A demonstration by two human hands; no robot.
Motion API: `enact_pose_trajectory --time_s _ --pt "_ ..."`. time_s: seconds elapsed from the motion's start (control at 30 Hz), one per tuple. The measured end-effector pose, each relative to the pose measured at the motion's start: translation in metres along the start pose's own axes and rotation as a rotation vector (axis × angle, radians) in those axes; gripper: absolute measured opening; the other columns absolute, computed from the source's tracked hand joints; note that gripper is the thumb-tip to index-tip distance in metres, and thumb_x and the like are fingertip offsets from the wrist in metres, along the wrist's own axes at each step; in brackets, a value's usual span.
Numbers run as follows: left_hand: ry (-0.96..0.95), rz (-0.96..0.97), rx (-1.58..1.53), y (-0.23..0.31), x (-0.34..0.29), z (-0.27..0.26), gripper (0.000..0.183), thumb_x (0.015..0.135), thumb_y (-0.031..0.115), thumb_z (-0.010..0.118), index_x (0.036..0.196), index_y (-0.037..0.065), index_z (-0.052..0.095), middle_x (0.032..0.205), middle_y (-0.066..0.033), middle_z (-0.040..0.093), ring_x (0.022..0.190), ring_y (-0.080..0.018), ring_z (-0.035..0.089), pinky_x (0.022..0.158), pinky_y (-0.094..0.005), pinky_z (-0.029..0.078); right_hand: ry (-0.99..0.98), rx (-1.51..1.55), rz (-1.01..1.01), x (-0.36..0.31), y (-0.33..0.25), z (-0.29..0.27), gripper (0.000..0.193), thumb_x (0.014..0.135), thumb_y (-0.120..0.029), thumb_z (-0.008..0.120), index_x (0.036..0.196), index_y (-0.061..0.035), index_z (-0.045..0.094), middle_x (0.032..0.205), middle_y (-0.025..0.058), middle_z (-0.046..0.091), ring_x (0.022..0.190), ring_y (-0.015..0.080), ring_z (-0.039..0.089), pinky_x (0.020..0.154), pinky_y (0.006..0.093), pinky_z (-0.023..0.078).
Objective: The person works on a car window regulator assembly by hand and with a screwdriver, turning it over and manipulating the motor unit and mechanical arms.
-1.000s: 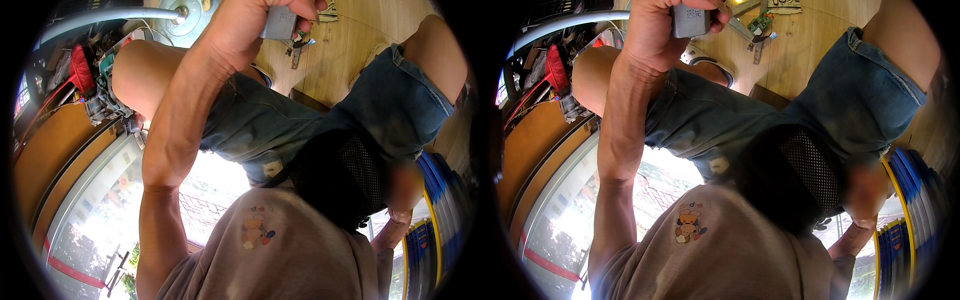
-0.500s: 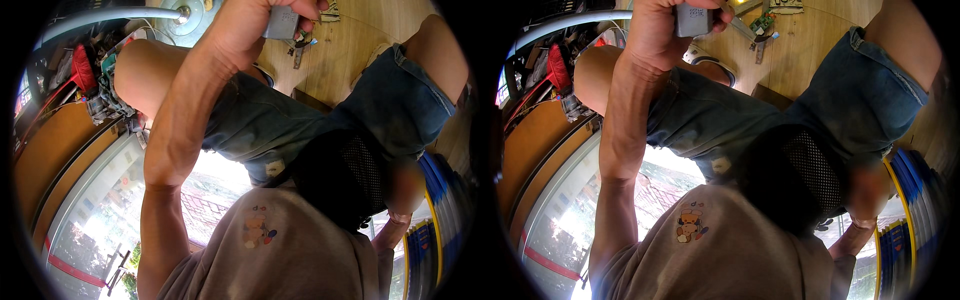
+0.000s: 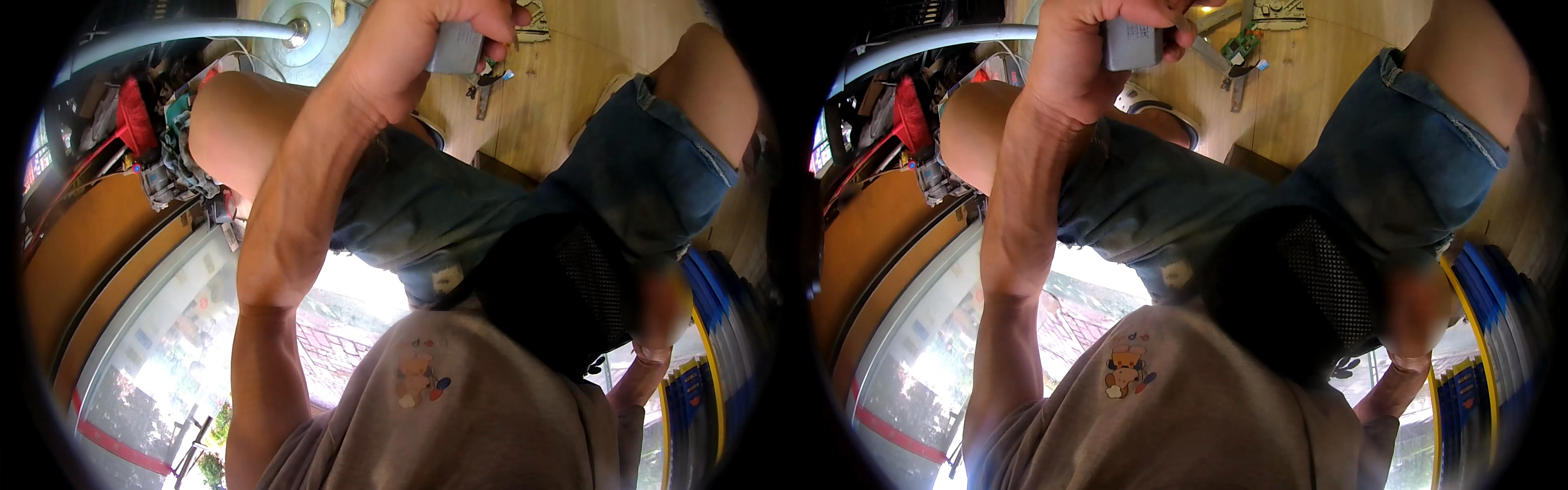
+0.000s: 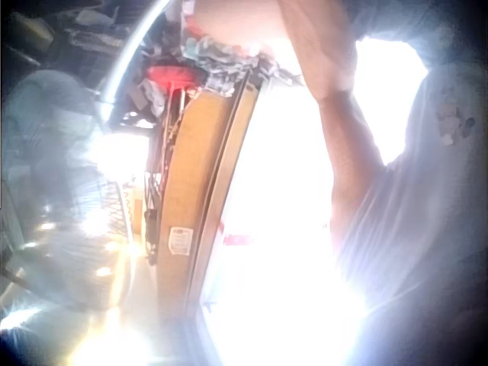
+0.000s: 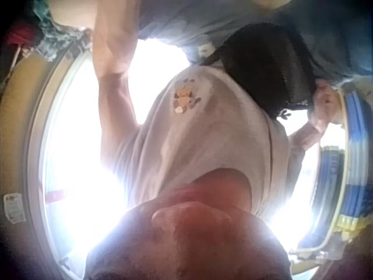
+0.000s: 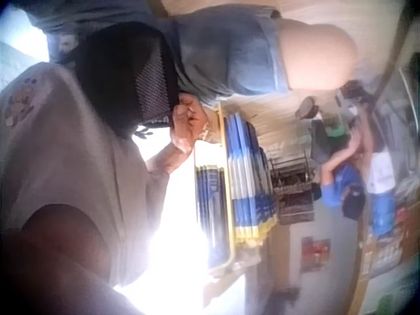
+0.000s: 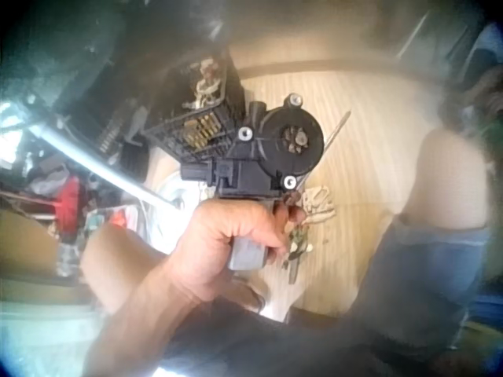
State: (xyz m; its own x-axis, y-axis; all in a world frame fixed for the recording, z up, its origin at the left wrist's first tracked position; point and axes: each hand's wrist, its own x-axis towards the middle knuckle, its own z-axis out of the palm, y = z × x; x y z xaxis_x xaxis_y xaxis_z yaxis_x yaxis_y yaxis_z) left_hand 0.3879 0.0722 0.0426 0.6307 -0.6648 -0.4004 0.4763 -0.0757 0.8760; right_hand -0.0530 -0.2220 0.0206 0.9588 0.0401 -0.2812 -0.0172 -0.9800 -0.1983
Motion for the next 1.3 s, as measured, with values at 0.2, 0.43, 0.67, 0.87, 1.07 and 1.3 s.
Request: enact_pose_trajectory --time_s 0.2,0.43,0.67,0.87,1.07,1.3 --pt "-0.115 0.208 0.030 -0.013 0.008 -0.003 0.016 0.079 0.010 0.059 0.084 -0.003 0.066 0.087 -0.0108 0.066 0.095 -0.0225 0.063 0.081 -0.0336 0.049 0.164 1.730 0.652 0.040 -0.052 -0.032 0.029 0.088 -0.008 0.069 0.115 -0.0005 0.060 0.098 0.0044 0.065 0.085 0.0111 0.058 0.079 0.0248 0.044" --pt "-0.055 0.032 -0.070 0.012 0.001 0.012 0.032 0.075 0.011 0.057 0.097 -0.010 0.065 0.113 -0.0216 0.063 0.074 -0.0206 0.056 0.072 -0.0303 0.045 0.111 1.593 0.679 0.059 -0.065 -0.058 0.016 0.088 -0.013 0.071 0.091 -0.0003 0.062 0.067 -0.0070 0.047 0.060 0.0024 0.036 0.057 0.0188 0.026" --pt "-0.146 -0.017 -0.102 0.018 0.010 0.027 0.016 0.071 0.011 0.057 0.082 -0.001 0.062 0.117 -0.0143 0.061 0.079 -0.0181 0.054 0.072 -0.0299 0.041 0.338 1.511 0.707 0.010 -0.053 -0.050 0.027 0.086 -0.024 0.077 0.091 -0.0010 0.064 0.070 -0.0050 0.052 0.061 0.0038 0.040 0.057 0.0206 0.030" --pt "-0.405 -0.145 -0.260 0.026 0.018 0.050 0.060 0.066 0.013 0.058 0.122 -0.006 0.056 0.117 -0.0148 0.062 0.082 -0.0213 0.059 0.074 -0.0316 0.045 0.441 1.703 0.715 -0.023 -0.067 -0.047 0.037 0.082 -0.033 0.080 0.095 -0.0006 0.067 0.077 -0.0026 0.058 0.066 0.0065 0.047 0.062 0.0226 0.037" --pt "-0.610 -0.047 -0.282 0.050 0.031 0.070 0.057 0.067 0.007 0.059 0.124 0.001 0.058 0.117 -0.0138 0.062 0.087 -0.0233 0.062 0.080 -0.0339 0.048 0.309 1.542 0.634 -0.027 -0.058 -0.049 0.014 0.091 -0.015 0.069 0.089 -0.0009 0.067 0.083 -0.0003 0.065 0.076 0.0078 0.056 0.070 0.0235 0.045" --pt "-0.531 0.118 -0.209 0.095 0.044 0.081 0.065 0.069 0.014 0.058 0.132 -0.001 0.050 0.129 -0.0151 0.057 0.094 -0.0256 0.059 0.089 -0.0374 0.046 -0.320 1.042 0.565 0.016 -0.040 -0.091 0.025 0.091 -0.028 0.068 0.094 -0.0026 0.069 0.079 0.0060 0.067 0.079 0.0128 0.061 0.075 0.0281 0.049"
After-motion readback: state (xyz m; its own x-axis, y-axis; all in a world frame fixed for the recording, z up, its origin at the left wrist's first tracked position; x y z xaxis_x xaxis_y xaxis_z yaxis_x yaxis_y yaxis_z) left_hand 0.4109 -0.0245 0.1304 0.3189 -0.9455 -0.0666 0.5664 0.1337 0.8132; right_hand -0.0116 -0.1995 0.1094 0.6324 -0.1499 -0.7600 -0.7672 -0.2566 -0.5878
